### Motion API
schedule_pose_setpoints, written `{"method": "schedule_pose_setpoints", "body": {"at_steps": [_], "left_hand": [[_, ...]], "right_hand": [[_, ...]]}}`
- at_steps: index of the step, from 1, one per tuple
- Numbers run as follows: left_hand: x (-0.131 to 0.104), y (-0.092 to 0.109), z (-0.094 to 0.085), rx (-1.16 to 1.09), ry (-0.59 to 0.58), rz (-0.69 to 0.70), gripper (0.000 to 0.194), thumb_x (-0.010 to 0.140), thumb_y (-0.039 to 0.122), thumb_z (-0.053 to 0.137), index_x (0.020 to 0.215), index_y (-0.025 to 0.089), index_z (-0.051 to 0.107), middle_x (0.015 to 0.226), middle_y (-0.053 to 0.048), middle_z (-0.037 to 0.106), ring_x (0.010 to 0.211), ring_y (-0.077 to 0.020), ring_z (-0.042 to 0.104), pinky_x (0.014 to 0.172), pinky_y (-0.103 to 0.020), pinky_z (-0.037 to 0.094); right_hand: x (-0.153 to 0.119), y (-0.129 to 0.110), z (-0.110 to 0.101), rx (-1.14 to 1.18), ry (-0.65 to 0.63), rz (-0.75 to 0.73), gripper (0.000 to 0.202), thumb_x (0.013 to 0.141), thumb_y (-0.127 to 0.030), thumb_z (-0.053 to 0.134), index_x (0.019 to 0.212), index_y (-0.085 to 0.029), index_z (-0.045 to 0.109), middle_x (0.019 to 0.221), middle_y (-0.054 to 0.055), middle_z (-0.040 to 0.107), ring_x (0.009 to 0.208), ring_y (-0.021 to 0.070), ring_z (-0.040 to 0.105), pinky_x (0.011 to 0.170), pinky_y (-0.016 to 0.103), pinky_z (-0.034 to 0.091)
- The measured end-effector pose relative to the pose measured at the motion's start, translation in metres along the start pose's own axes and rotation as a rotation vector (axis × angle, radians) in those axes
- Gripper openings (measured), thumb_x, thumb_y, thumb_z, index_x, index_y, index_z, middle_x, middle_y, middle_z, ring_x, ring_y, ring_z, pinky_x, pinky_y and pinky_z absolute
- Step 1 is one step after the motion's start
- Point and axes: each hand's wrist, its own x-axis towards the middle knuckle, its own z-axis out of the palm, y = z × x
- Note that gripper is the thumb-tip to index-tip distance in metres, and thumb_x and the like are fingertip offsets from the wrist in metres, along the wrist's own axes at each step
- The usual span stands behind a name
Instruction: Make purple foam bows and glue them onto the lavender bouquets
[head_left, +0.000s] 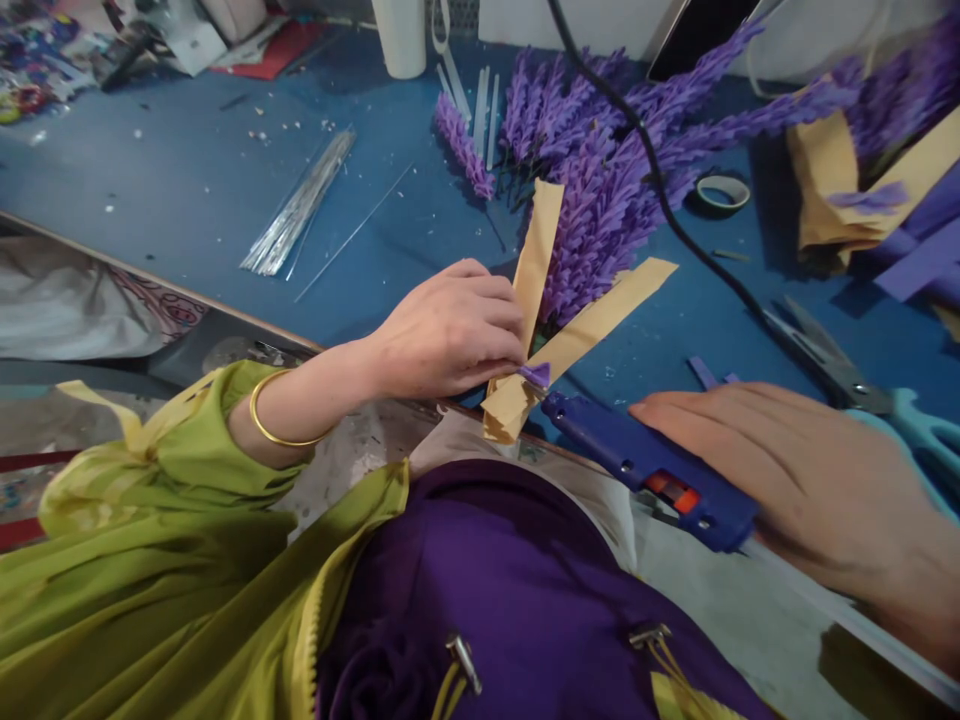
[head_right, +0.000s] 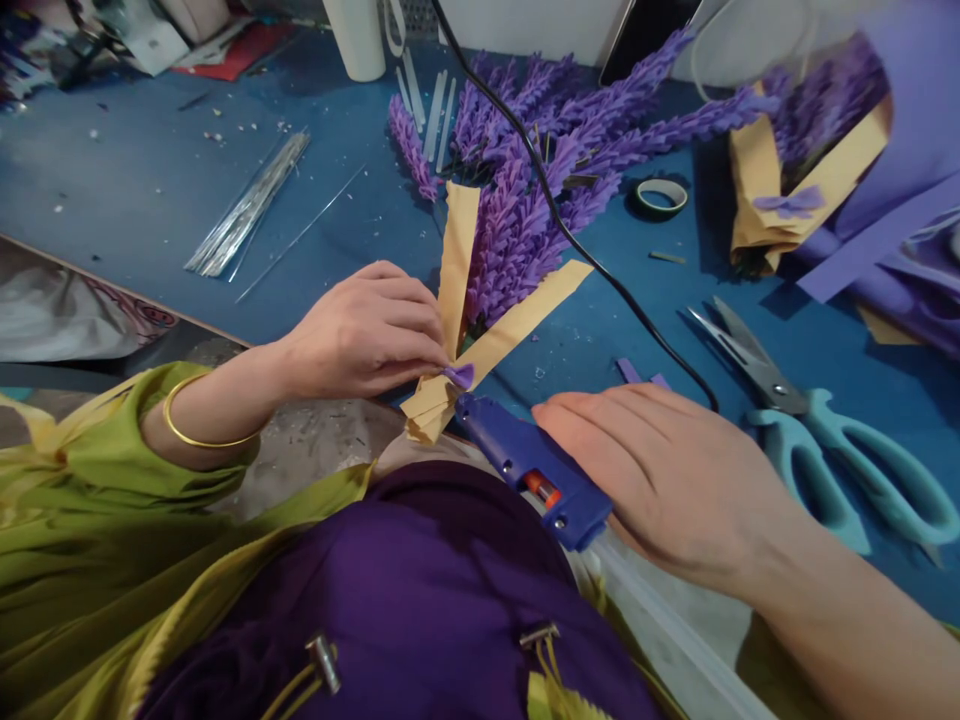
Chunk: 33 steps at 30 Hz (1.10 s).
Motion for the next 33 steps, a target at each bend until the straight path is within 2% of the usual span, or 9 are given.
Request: {"method": "schedule_pose_setpoints", "body": {"at_steps": [3, 6, 9, 13, 20, 27, 33], "left_hand": [[-0.001, 0.000, 0.000, -0.010, 0.025, 0.002, 0.024, 0.098, 0.031, 0.052, 0.087, 0.025, 0.073, 0.087, -0.002, 0.075, 0.092, -0.0190, 0.064, 0.085, -0.037, 0.040], [-0.001, 0.001, 0.000, -0.005, 0.045, 0.012, 0.024, 0.098, 0.031, 0.052, 0.088, 0.025, 0.073, 0.087, -0.002, 0.075, 0.091, -0.0187, 0.065, 0.085, -0.037, 0.040], [-0.001, 0.001, 0.000, 0.036, 0.038, 0.019, 0.026, 0.099, 0.031, 0.050, 0.087, 0.024, 0.073, 0.086, -0.002, 0.075, 0.091, -0.0187, 0.065, 0.085, -0.036, 0.041], [-0.001, 0.002, 0.000, 0.062, 0.040, 0.026, 0.029, 0.100, 0.031, 0.049, 0.086, 0.024, 0.073, 0.086, -0.002, 0.075, 0.091, -0.0185, 0.065, 0.085, -0.036, 0.042], [0.001, 0.003, -0.001, 0.072, 0.047, 0.026, 0.030, 0.100, 0.030, 0.047, 0.086, 0.024, 0.073, 0.085, -0.001, 0.075, 0.090, -0.0179, 0.065, 0.085, -0.036, 0.041], [0.004, 0.004, -0.002, 0.079, 0.020, 0.017, 0.030, 0.099, 0.029, 0.046, 0.084, 0.025, 0.073, 0.083, -0.001, 0.074, 0.088, -0.0182, 0.065, 0.085, -0.037, 0.041], [0.004, 0.005, -0.002, 0.064, 0.028, 0.006, 0.032, 0.099, 0.030, 0.047, 0.083, 0.025, 0.073, 0.081, -0.001, 0.074, 0.087, -0.0185, 0.065, 0.084, -0.038, 0.042]], "right_hand": [[0.000, 0.001, 0.002, -0.092, -0.027, -0.147, 0.032, 0.095, -0.016, 0.037, 0.119, -0.022, 0.057, 0.098, 0.011, 0.074, 0.087, 0.0265, 0.069, 0.071, 0.042, 0.052], [0.001, 0.001, 0.001, -0.123, -0.008, -0.153, 0.033, 0.095, -0.014, 0.035, 0.119, -0.022, 0.057, 0.098, 0.011, 0.074, 0.086, 0.0262, 0.068, 0.073, 0.042, 0.051], [0.000, 0.000, -0.001, -0.166, -0.029, -0.192, 0.034, 0.095, -0.011, 0.032, 0.119, -0.016, 0.055, 0.100, 0.013, 0.074, 0.086, 0.0269, 0.067, 0.076, 0.043, 0.050], [-0.002, -0.003, -0.003, -0.191, -0.075, -0.186, 0.033, 0.095, -0.010, 0.032, 0.120, -0.010, 0.054, 0.103, 0.016, 0.073, 0.088, 0.0287, 0.065, 0.079, 0.044, 0.049], [-0.003, -0.008, -0.006, -0.217, -0.100, -0.183, 0.033, 0.096, -0.011, 0.033, 0.120, -0.013, 0.056, 0.104, 0.016, 0.072, 0.089, 0.0289, 0.062, 0.080, 0.044, 0.047], [-0.002, -0.013, -0.008, -0.242, -0.097, -0.217, 0.034, 0.091, -0.002, 0.038, 0.120, -0.004, 0.057, 0.105, 0.020, 0.069, 0.090, 0.0318, 0.058, 0.081, 0.047, 0.046], [0.001, -0.016, -0.009, -0.283, -0.099, -0.228, 0.034, 0.091, -0.003, 0.038, 0.118, -0.003, 0.057, 0.101, 0.020, 0.068, 0.087, 0.0325, 0.056, 0.078, 0.047, 0.046]]}}
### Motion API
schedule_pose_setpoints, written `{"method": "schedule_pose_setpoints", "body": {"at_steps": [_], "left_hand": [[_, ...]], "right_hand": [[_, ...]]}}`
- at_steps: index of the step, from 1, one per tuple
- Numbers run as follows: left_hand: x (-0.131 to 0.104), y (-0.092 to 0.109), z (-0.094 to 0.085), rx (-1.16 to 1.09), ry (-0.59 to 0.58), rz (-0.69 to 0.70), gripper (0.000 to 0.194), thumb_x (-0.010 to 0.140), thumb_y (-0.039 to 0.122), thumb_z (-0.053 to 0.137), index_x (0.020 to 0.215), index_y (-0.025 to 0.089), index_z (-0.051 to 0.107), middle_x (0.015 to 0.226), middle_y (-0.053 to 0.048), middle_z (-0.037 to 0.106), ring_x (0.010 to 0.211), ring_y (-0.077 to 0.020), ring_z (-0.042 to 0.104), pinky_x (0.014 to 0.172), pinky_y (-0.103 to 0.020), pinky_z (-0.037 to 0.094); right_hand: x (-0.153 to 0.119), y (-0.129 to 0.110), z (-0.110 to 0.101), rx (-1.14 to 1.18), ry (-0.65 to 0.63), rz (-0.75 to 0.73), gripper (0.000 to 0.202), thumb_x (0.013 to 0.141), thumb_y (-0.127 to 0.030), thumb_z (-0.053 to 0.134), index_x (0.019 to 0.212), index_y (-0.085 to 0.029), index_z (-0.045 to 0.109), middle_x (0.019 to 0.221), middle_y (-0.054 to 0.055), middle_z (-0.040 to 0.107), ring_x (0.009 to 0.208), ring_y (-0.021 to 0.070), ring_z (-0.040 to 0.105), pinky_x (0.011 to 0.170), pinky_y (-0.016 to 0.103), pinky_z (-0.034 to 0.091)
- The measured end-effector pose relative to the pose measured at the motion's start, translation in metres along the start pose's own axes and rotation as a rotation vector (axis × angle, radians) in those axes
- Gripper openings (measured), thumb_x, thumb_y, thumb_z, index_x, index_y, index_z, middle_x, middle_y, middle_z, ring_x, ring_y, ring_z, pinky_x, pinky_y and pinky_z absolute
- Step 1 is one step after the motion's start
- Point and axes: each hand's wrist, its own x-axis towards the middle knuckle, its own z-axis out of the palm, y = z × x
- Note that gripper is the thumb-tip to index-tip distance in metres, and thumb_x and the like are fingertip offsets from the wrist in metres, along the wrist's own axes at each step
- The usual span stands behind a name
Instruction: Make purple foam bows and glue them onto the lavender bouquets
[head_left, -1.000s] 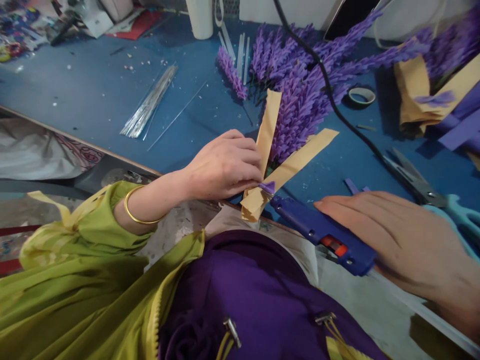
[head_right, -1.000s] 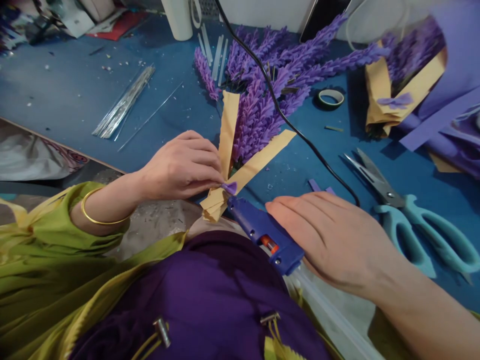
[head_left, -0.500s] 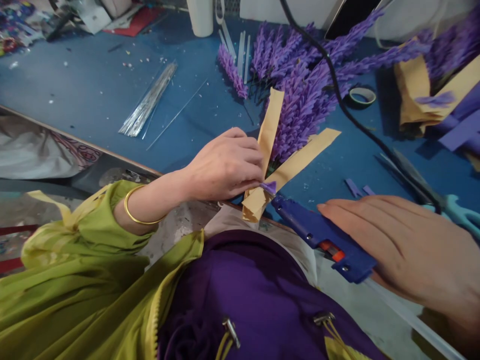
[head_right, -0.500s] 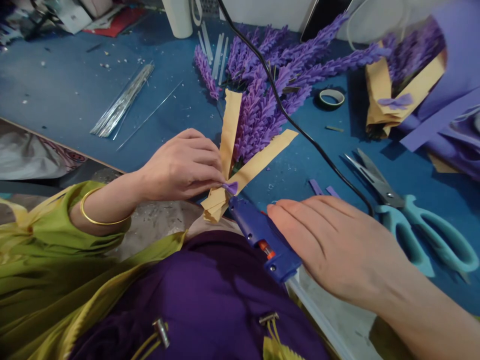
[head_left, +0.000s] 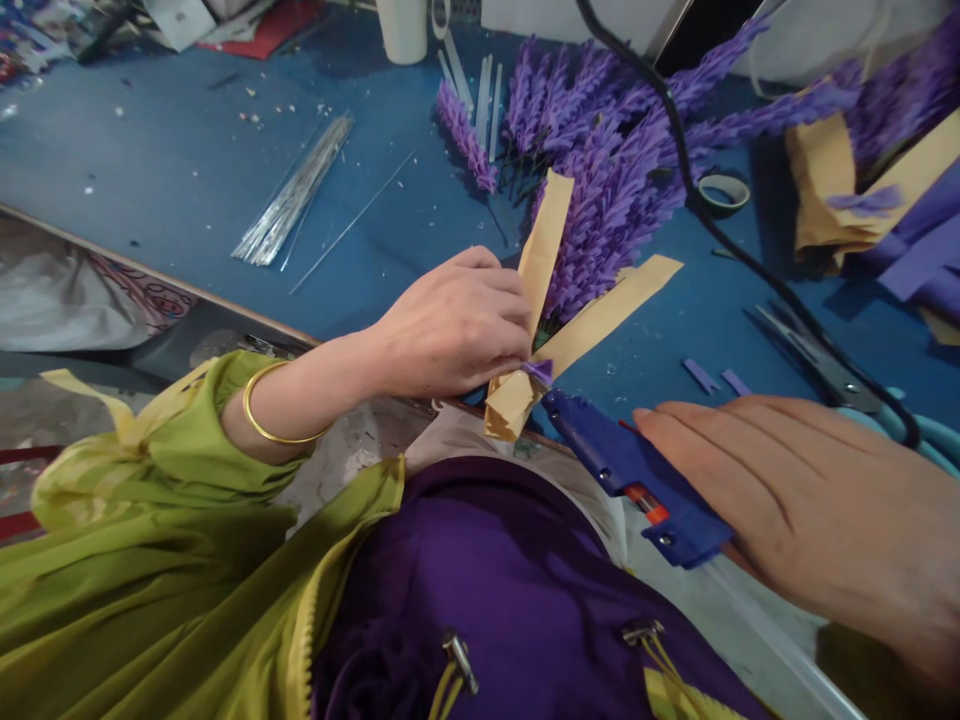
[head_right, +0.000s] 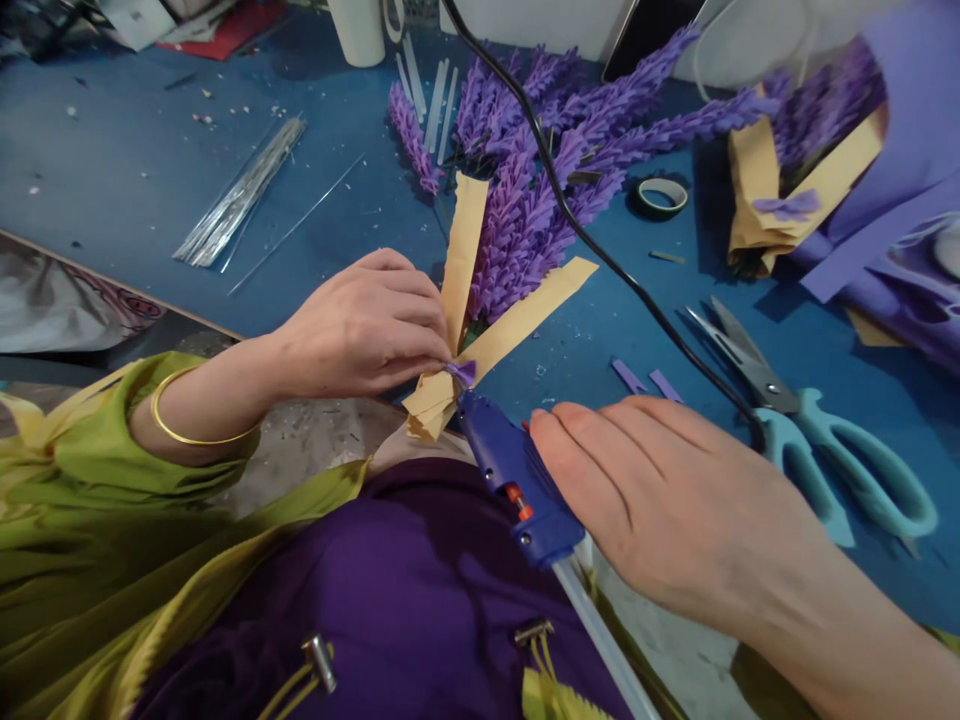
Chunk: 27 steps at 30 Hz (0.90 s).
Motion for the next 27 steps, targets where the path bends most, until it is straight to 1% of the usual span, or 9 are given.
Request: {"method": "schedule_pose_setpoints", "body": {"at_steps": [12, 19, 22, 27], "left_hand": [[0.0000, 0.0001, -0.0001, -0.007, -0.001, -0.002, 0.031, 0.099, 0.027, 0.046, 0.084, 0.025, 0.074, 0.081, -0.001, 0.074, 0.086, -0.0184, 0.064, 0.084, -0.039, 0.041], [0.0008, 0.0000, -0.0001, -0.024, -0.011, -0.018, 0.033, 0.099, 0.033, 0.046, 0.083, 0.025, 0.074, 0.080, -0.002, 0.073, 0.087, -0.0186, 0.065, 0.085, -0.039, 0.041], [0.0009, -0.0007, 0.0004, -0.034, -0.014, -0.023, 0.031, 0.098, 0.031, 0.047, 0.084, 0.025, 0.074, 0.081, -0.002, 0.074, 0.087, -0.0186, 0.065, 0.085, -0.039, 0.041], [0.0012, -0.0032, 0.0018, -0.070, -0.011, -0.022, 0.024, 0.095, 0.028, 0.052, 0.084, 0.026, 0.074, 0.082, -0.001, 0.074, 0.087, -0.0188, 0.065, 0.086, -0.039, 0.041]], "right_hand": [[-0.0005, -0.0002, 0.0023, 0.013, -0.005, 0.015, 0.034, 0.093, -0.005, 0.037, 0.120, -0.003, 0.057, 0.099, 0.019, 0.070, 0.084, 0.0311, 0.058, 0.078, 0.046, 0.047], [-0.0007, 0.0006, -0.0006, 0.016, -0.004, 0.042, 0.032, 0.095, -0.008, 0.035, 0.118, -0.011, 0.057, 0.096, 0.015, 0.071, 0.081, 0.0282, 0.059, 0.077, 0.044, 0.047], [-0.0021, 0.0023, -0.0015, 0.037, 0.015, 0.039, 0.033, 0.096, -0.011, 0.032, 0.118, -0.014, 0.056, 0.097, 0.014, 0.072, 0.082, 0.0285, 0.060, 0.076, 0.044, 0.048], [0.0010, 0.0020, -0.0015, 0.069, 0.034, 0.045, 0.033, 0.094, -0.009, 0.033, 0.117, -0.010, 0.056, 0.099, 0.018, 0.072, 0.087, 0.0308, 0.061, 0.076, 0.045, 0.049]]}}
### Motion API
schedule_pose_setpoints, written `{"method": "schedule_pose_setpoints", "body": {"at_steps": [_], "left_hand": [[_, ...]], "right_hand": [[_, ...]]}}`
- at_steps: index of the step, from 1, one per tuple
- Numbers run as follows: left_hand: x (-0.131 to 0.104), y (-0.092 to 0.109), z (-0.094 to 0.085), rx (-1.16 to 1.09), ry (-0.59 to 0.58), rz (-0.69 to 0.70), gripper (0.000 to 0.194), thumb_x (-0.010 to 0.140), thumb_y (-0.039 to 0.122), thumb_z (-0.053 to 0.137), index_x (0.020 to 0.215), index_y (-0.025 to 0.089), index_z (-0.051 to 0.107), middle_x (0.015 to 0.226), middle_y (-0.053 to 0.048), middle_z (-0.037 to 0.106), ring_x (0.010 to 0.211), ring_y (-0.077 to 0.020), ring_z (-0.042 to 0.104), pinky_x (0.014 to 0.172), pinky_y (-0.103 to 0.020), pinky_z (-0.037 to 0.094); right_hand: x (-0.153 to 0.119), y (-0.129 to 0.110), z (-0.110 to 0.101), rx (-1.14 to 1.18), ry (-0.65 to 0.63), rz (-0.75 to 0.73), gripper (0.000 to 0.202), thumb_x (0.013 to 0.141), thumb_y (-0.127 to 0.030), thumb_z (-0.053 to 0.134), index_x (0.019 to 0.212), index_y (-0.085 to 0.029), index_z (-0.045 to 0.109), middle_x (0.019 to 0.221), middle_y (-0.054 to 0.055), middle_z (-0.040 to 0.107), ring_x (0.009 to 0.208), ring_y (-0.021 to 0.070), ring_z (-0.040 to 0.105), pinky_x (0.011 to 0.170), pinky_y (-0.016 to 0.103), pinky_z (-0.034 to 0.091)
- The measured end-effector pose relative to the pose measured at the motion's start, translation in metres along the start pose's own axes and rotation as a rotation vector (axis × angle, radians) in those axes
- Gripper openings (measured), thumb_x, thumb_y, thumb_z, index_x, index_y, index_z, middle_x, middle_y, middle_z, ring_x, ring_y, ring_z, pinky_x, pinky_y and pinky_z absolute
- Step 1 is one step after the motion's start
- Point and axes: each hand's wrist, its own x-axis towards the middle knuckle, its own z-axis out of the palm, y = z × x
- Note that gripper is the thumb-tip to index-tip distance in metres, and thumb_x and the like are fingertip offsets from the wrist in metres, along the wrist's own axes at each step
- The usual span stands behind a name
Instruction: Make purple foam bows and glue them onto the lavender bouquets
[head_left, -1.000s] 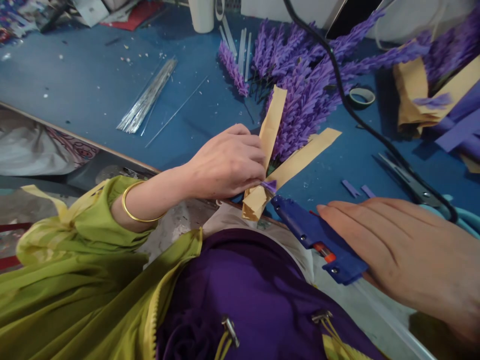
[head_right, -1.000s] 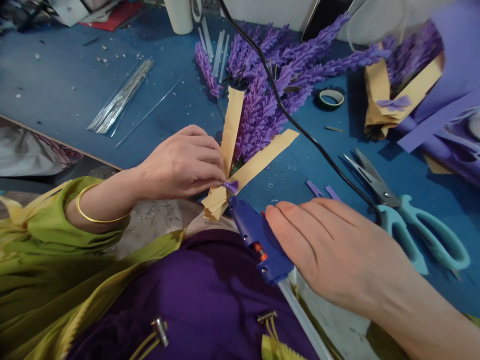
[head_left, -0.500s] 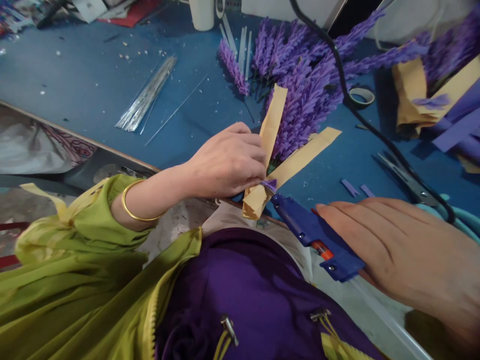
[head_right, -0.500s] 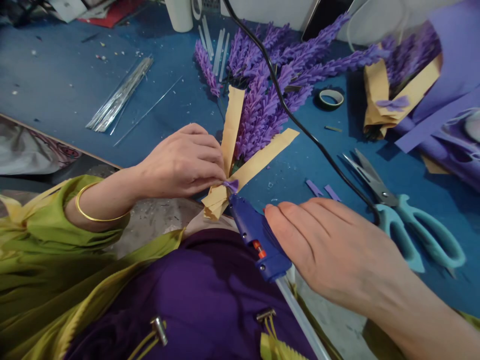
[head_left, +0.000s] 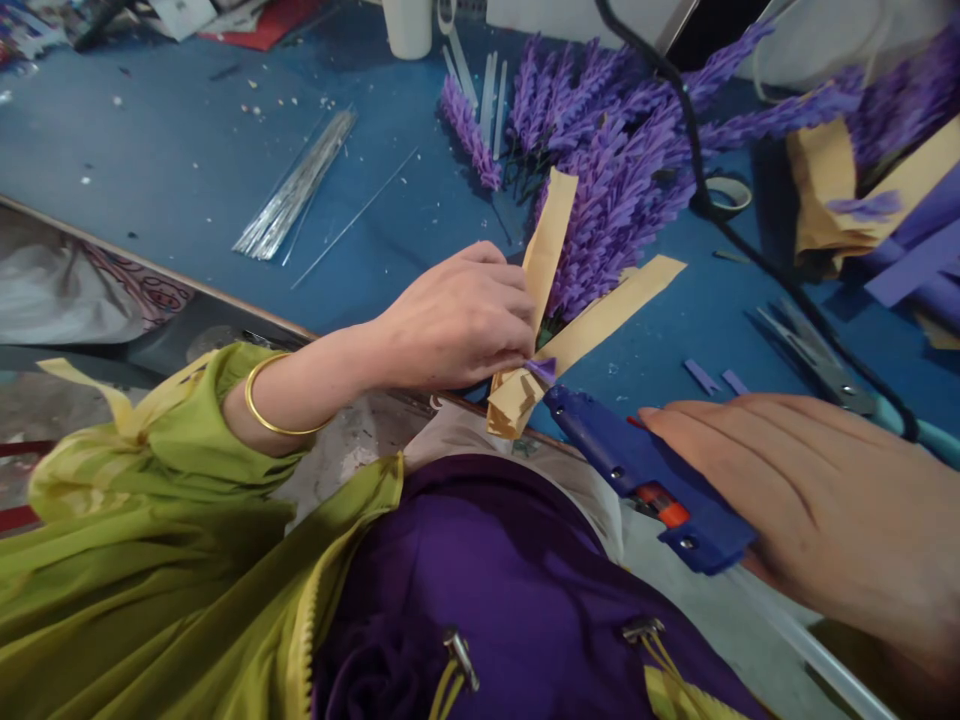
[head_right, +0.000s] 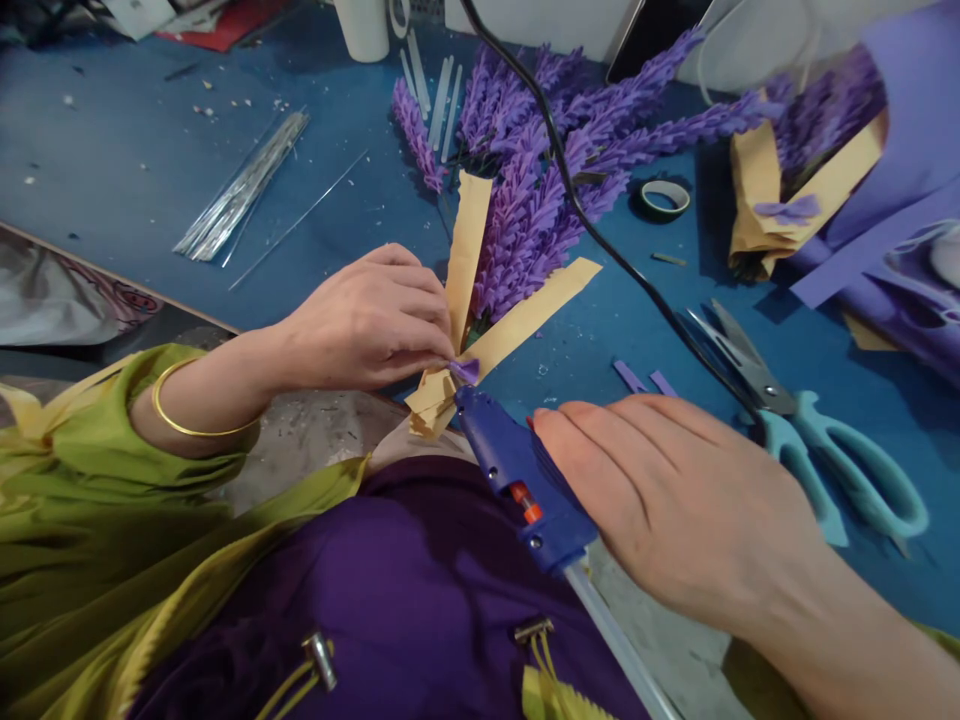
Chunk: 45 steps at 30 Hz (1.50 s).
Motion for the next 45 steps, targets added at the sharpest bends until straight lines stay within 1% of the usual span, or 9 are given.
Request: {"method": "schedule_pose_setpoints", "body": {"at_steps": [4, 9, 16, 20, 23, 28, 33, 39, 45], "left_hand": [[0.002, -0.002, 0.000, -0.006, -0.031, 0.012, 0.022, 0.092, 0.025, 0.054, 0.082, 0.027, 0.074, 0.081, 0.000, 0.074, 0.087, -0.0191, 0.066, 0.088, -0.040, 0.042], [0.005, -0.003, 0.000, -0.022, -0.056, 0.022, 0.024, 0.091, 0.023, 0.053, 0.081, 0.027, 0.074, 0.080, -0.001, 0.073, 0.086, -0.0200, 0.066, 0.089, -0.041, 0.043], [0.006, -0.003, 0.001, -0.044, -0.041, 0.032, 0.025, 0.091, 0.023, 0.052, 0.080, 0.027, 0.074, 0.078, -0.001, 0.072, 0.083, -0.0195, 0.065, 0.089, -0.041, 0.044], [0.006, -0.003, 0.001, -0.020, -0.059, 0.028, 0.025, 0.091, 0.022, 0.051, 0.081, 0.027, 0.074, 0.079, -0.001, 0.073, 0.083, -0.0195, 0.065, 0.089, -0.041, 0.044], [0.006, -0.003, 0.001, -0.007, -0.067, 0.028, 0.025, 0.091, 0.022, 0.051, 0.082, 0.027, 0.074, 0.080, -0.001, 0.073, 0.084, -0.0192, 0.065, 0.089, -0.041, 0.044], [0.005, -0.004, 0.002, -0.035, -0.044, 0.024, 0.025, 0.092, 0.024, 0.051, 0.081, 0.027, 0.074, 0.079, 0.000, 0.073, 0.083, -0.0185, 0.065, 0.091, -0.041, 0.043], [0.004, -0.005, 0.003, -0.064, -0.002, 0.033, 0.024, 0.092, 0.024, 0.053, 0.081, 0.027, 0.074, 0.077, 0.000, 0.072, 0.081, -0.0180, 0.065, 0.090, -0.040, 0.042], [0.004, -0.005, 0.002, -0.035, -0.027, 0.033, 0.024, 0.091, 0.023, 0.053, 0.081, 0.027, 0.074, 0.078, 0.000, 0.073, 0.081, -0.0181, 0.065, 0.090, -0.040, 0.043], [0.004, -0.004, 0.001, -0.016, -0.046, 0.024, 0.024, 0.090, 0.022, 0.053, 0.080, 0.026, 0.074, 0.079, -0.001, 0.074, 0.082, -0.0185, 0.065, 0.089, -0.040, 0.042]], "right_hand": [[0.006, -0.002, 0.002, -0.021, -0.015, -0.006, 0.030, 0.094, -0.007, 0.037, 0.117, -0.009, 0.057, 0.100, 0.016, 0.072, 0.086, 0.0293, 0.061, 0.078, 0.044, 0.049], [0.010, -0.003, 0.004, -0.052, -0.036, -0.040, 0.029, 0.095, -0.008, 0.039, 0.116, -0.003, 0.058, 0.098, 0.019, 0.071, 0.084, 0.0311, 0.060, 0.077, 0.045, 0.048], [0.009, -0.005, 0.004, -0.081, -0.048, -0.055, 0.030, 0.095, -0.007, 0.036, 0.115, -0.003, 0.058, 0.094, 0.019, 0.072, 0.079, 0.0303, 0.062, 0.073, 0.044, 0.049], [0.012, -0.006, 0.005, -0.116, -0.040, -0.042, 0.030, 0.095, -0.006, 0.035, 0.115, -0.006, 0.057, 0.090, 0.016, 0.072, 0.073, 0.0276, 0.061, 0.071, 0.042, 0.049], [0.015, -0.006, 0.005, -0.129, -0.034, -0.044, 0.030, 0.093, -0.006, 0.036, 0.114, -0.004, 0.058, 0.086, 0.016, 0.071, 0.071, 0.0271, 0.061, 0.069, 0.041, 0.048], [0.015, -0.007, 0.005, -0.120, -0.036, -0.030, 0.032, 0.095, -0.008, 0.034, 0.114, -0.007, 0.059, 0.085, 0.014, 0.071, 0.073, 0.0266, 0.061, 0.071, 0.041, 0.048], [0.012, -0.006, 0.004, -0.083, -0.051, -0.033, 0.029, 0.094, -0.007, 0.038, 0.114, -0.004, 0.059, 0.095, 0.018, 0.072, 0.079, 0.0290, 0.061, 0.075, 0.044, 0.048], [0.011, -0.004, 0.005, -0.055, -0.051, -0.032, 0.027, 0.096, -0.009, 0.039, 0.112, -0.003, 0.059, 0.090, 0.018, 0.071, 0.077, 0.0295, 0.062, 0.071, 0.043, 0.048], [0.012, -0.006, 0.006, -0.083, -0.068, -0.017, 0.027, 0.095, -0.010, 0.039, 0.112, -0.007, 0.060, 0.094, 0.017, 0.071, 0.079, 0.0279, 0.062, 0.075, 0.043, 0.049]]}}
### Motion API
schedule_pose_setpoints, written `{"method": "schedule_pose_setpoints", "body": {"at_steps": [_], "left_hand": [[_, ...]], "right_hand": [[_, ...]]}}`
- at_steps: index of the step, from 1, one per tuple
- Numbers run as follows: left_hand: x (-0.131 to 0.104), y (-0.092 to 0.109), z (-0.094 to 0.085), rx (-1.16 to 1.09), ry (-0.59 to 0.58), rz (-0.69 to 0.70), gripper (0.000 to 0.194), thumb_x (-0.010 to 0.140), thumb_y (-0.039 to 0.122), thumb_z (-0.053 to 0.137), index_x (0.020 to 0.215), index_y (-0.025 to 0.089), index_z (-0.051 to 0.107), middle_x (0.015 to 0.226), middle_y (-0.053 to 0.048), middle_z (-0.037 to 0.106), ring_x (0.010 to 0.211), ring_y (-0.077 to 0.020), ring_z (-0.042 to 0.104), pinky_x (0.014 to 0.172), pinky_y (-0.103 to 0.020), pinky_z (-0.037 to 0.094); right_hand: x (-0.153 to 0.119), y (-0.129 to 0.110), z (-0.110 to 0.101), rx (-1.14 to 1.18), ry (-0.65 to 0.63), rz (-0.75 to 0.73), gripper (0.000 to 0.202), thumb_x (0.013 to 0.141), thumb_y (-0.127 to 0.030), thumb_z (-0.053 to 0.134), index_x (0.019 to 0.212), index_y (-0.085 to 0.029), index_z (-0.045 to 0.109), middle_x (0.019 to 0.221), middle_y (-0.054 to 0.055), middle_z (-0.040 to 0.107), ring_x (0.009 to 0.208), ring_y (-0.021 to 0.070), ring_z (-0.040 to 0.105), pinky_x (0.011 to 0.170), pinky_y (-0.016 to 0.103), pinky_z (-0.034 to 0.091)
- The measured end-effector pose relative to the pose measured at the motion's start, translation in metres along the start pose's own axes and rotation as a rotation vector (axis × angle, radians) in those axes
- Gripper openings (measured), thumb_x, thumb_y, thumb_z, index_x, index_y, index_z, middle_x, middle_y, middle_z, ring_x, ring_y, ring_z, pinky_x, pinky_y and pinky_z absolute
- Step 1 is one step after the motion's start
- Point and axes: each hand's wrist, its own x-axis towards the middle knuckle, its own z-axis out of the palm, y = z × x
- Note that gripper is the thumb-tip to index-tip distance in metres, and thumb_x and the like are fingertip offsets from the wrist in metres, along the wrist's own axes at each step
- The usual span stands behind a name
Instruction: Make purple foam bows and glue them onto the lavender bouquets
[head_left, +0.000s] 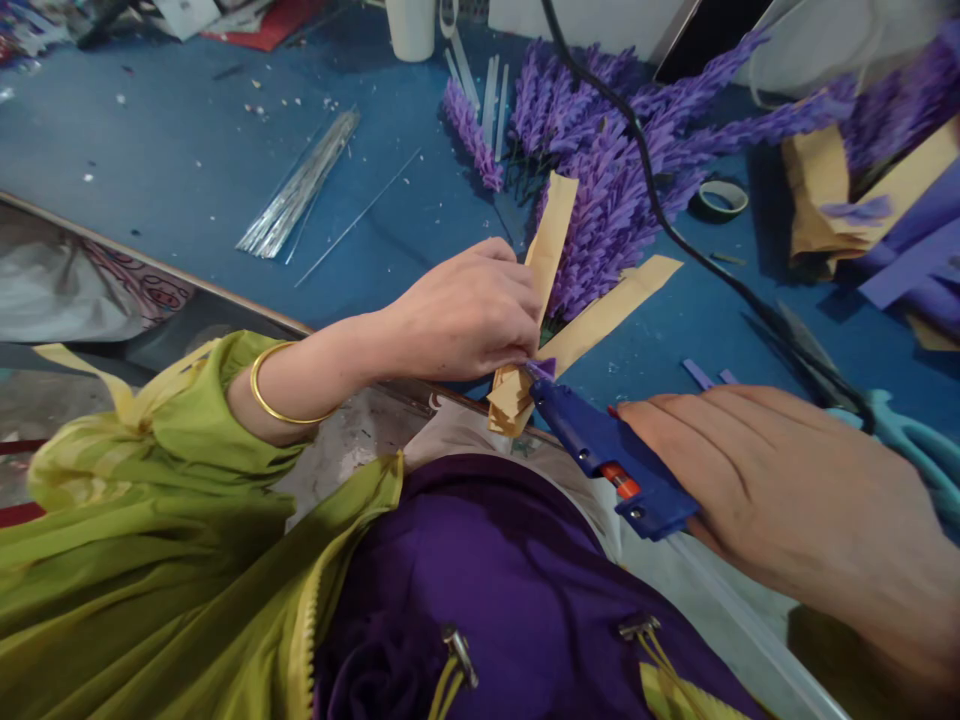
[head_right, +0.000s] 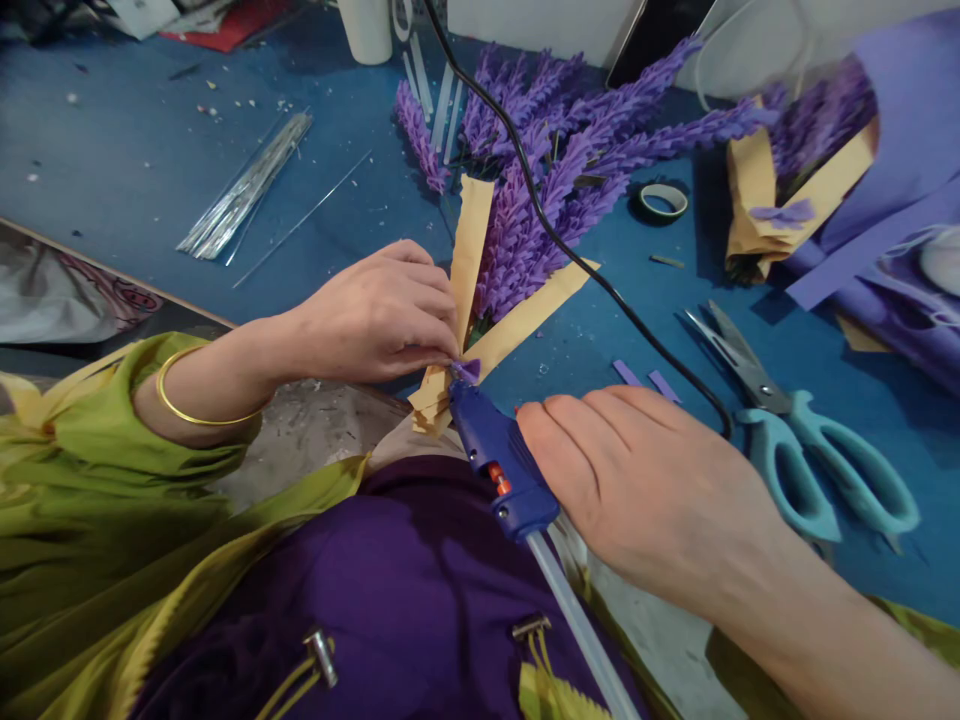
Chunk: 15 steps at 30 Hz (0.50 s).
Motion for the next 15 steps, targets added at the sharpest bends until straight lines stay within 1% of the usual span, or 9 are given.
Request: {"method": "schedule_pose_setpoints", "body": {"at_steps": [6, 11, 15], "left_hand": [[0.000, 0.000, 0.000, -0.024, 0.009, 0.000, 0.024, 0.089, 0.021, 0.053, 0.081, 0.026, 0.074, 0.080, -0.001, 0.074, 0.081, -0.0183, 0.065, 0.089, -0.040, 0.042], [-0.001, 0.000, -0.002, -0.039, 0.010, -0.005, 0.023, 0.088, 0.021, 0.053, 0.080, 0.026, 0.075, 0.079, -0.001, 0.074, 0.083, -0.0188, 0.065, 0.088, -0.039, 0.042], [-0.001, 0.000, -0.003, -0.039, -0.002, -0.012, 0.023, 0.089, 0.021, 0.054, 0.082, 0.026, 0.075, 0.082, -0.002, 0.075, 0.084, -0.0191, 0.065, 0.088, -0.039, 0.041]], "right_hand": [[0.001, -0.001, -0.002, -0.017, 0.008, 0.004, 0.028, 0.096, -0.008, 0.037, 0.113, -0.007, 0.059, 0.093, 0.016, 0.072, 0.078, 0.0269, 0.062, 0.073, 0.042, 0.049], [0.002, 0.001, -0.006, 0.000, 0.006, -0.024, 0.026, 0.095, -0.007, 0.038, 0.111, -0.006, 0.058, 0.091, 0.017, 0.071, 0.077, 0.0287, 0.062, 0.073, 0.044, 0.049], [0.003, 0.005, -0.010, 0.023, 0.032, 0.002, 0.025, 0.097, -0.009, 0.036, 0.110, -0.010, 0.058, 0.092, 0.014, 0.073, 0.078, 0.0274, 0.063, 0.076, 0.044, 0.049]]}}
